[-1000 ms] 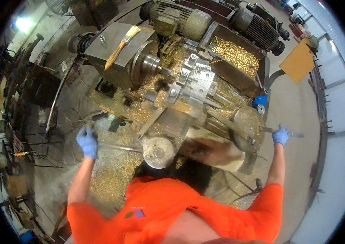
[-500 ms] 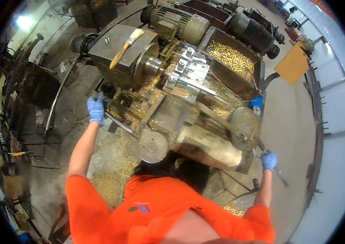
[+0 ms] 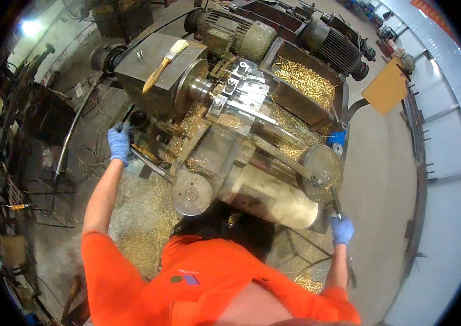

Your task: The person operates a metal lathe to machine small brass components. They repeatedly load a brass rod into the chuck, engage the cutting tool to shape the part, and remove the finished piece, placing it into a collection tray. The process is repeated continuously throughout the clip.

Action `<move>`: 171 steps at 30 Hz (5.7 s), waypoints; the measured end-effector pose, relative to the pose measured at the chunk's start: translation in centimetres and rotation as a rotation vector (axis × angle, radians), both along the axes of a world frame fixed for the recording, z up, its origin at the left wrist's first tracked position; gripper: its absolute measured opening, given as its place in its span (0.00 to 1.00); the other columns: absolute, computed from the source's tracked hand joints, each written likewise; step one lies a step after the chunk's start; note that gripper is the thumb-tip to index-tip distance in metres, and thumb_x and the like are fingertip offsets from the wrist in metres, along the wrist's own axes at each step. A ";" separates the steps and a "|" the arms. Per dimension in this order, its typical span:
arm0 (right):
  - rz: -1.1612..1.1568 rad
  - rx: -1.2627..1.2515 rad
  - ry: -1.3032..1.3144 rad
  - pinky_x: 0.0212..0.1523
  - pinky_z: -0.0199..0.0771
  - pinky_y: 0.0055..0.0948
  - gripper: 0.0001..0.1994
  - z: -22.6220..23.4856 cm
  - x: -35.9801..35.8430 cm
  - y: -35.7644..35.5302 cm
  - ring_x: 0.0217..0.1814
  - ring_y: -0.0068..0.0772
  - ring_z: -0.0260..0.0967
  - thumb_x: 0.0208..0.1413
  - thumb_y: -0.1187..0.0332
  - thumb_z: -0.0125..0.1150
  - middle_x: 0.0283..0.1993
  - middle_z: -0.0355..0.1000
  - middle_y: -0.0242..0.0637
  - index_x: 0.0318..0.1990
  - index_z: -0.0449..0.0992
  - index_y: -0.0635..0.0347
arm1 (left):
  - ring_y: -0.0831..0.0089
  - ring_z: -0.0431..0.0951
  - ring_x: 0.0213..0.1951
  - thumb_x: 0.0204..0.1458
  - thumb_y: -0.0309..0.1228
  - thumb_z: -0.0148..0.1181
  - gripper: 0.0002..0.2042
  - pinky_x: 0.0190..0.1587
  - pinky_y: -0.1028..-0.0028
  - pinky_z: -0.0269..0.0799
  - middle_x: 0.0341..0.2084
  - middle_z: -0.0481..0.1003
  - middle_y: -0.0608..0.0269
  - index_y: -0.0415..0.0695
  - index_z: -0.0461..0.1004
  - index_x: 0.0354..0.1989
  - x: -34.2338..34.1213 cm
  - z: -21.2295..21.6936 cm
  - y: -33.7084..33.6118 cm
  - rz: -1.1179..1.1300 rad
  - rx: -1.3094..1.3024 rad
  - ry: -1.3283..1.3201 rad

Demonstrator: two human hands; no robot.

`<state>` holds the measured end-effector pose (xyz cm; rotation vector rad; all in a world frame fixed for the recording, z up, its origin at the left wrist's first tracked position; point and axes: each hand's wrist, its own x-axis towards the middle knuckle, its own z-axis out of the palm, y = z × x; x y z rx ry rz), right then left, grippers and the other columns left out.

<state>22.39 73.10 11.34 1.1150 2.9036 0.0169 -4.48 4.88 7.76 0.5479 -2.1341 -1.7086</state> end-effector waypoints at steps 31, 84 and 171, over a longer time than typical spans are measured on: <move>0.801 -0.882 0.194 0.49 0.67 0.27 0.13 6.3 -34.6 -9.6 0.42 0.27 0.70 0.48 0.64 0.59 0.38 0.75 0.36 0.40 0.76 0.60 | 0.82 0.64 0.15 0.50 0.30 0.56 0.10 0.18 0.78 0.60 0.13 0.69 0.69 0.38 0.72 0.20 8.0 -1.2 1.2 -0.006 -0.015 -0.059; 0.418 -0.547 0.040 0.39 0.69 0.28 0.20 10.4 -24.9 -7.4 0.35 0.33 0.72 0.40 0.61 0.66 0.33 0.75 0.43 0.39 0.76 0.65 | 0.80 0.69 0.24 0.52 0.33 0.55 0.13 0.30 0.76 0.66 0.24 0.76 0.62 0.33 0.75 0.33 1.9 -1.7 2.2 -0.263 -0.059 0.051; 1.555 -0.421 0.666 0.43 0.65 0.39 0.10 15.3 -16.6 -33.3 0.40 0.45 0.65 0.36 0.64 0.65 0.34 0.70 0.38 0.28 0.75 0.56 | 0.77 0.73 0.23 0.52 0.35 0.52 0.12 0.28 0.77 0.68 0.23 0.75 0.60 0.38 0.74 0.37 10.6 18.4 10.8 -0.712 -0.400 0.111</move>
